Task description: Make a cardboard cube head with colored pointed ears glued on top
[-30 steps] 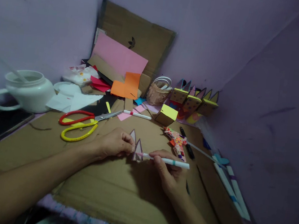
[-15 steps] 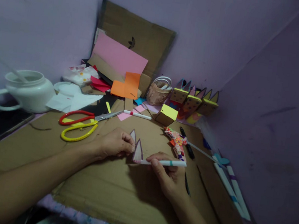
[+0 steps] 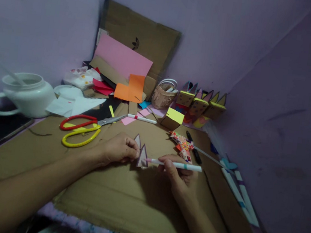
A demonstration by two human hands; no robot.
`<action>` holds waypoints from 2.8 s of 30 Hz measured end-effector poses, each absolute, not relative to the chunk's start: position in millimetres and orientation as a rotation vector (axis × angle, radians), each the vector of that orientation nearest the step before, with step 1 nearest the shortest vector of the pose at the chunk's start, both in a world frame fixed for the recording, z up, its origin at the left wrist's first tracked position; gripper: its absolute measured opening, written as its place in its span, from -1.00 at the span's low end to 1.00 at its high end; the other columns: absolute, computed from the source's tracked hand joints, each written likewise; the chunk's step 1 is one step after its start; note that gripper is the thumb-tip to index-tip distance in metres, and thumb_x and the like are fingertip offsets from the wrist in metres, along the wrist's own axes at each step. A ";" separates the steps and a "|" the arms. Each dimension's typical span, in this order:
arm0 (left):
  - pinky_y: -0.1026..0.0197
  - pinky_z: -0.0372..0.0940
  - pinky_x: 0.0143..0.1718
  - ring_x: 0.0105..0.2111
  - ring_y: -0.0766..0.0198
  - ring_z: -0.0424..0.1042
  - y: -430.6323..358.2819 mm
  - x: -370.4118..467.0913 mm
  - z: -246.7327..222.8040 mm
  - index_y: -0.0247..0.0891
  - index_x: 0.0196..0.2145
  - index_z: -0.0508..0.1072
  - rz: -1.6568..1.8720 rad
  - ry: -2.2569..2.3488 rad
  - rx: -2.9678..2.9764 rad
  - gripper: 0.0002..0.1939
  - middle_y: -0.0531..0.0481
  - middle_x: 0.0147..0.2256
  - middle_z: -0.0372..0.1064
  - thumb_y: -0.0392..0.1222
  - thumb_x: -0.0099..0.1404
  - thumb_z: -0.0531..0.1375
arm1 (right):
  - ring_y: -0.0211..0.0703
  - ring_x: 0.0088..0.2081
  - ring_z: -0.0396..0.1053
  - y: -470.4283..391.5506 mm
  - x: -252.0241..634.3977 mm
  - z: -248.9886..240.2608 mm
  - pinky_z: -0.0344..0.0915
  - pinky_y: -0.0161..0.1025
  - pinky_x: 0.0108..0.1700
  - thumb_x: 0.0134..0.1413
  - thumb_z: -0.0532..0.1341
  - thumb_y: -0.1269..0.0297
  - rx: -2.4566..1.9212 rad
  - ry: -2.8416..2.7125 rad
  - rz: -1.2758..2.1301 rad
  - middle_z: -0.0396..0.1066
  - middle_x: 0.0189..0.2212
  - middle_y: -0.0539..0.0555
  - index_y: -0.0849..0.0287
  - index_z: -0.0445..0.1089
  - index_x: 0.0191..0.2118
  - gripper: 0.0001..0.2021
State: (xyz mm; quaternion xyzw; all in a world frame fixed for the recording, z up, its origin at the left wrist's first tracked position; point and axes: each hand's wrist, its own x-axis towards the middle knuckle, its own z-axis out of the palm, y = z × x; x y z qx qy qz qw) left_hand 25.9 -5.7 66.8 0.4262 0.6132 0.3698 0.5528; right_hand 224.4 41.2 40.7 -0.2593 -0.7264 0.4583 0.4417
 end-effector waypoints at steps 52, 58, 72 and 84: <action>0.35 -0.19 -0.72 -0.77 0.49 -0.01 -6.3 23.8 70.5 -0.33 -0.65 0.36 0.873 1.423 1.003 -0.88 0.16 -0.78 0.12 -0.21 -0.15 0.17 | -0.28 -0.60 0.28 44.7 228.0 45.8 0.16 -0.37 -0.57 0.12 0.15 0.19 -0.684 -1.881 1.116 0.33 -0.65 -0.02 0.19 0.46 -0.46 -0.75; 0.36 -0.19 -0.74 -0.77 0.49 0.00 -6.6 23.6 69.4 -0.33 -0.64 0.37 0.867 1.423 1.004 -0.87 0.15 -0.76 0.15 -0.20 -0.16 0.18 | -0.23 -0.50 0.36 44.5 225.7 46.4 0.25 -0.34 -0.47 0.12 0.17 0.20 -0.635 -1.774 1.162 0.42 -0.54 0.02 0.15 0.48 -0.36 -0.82; 0.37 -0.19 -0.74 -0.78 0.50 0.01 -5.7 21.0 65.7 -0.33 -0.63 0.37 0.870 1.406 0.985 -0.88 0.15 -0.75 0.18 -0.21 -0.16 0.18 | -0.24 -0.48 0.36 43.3 225.6 47.3 0.25 -0.34 -0.45 0.10 0.18 0.23 -0.678 -1.775 1.163 0.41 -0.53 -0.01 0.11 0.45 -0.29 -0.87; 0.36 -0.18 -0.73 -0.77 0.51 -0.01 -6.1 22.5 66.7 -0.34 -0.63 0.37 0.883 1.390 0.989 -0.88 0.16 -0.77 0.13 -0.21 -0.16 0.18 | -0.20 -0.43 0.37 45.4 225.3 47.0 0.25 -0.33 -0.41 0.08 0.20 0.26 -0.740 -1.890 1.080 0.44 -0.45 0.03 0.12 0.46 -0.28 -0.88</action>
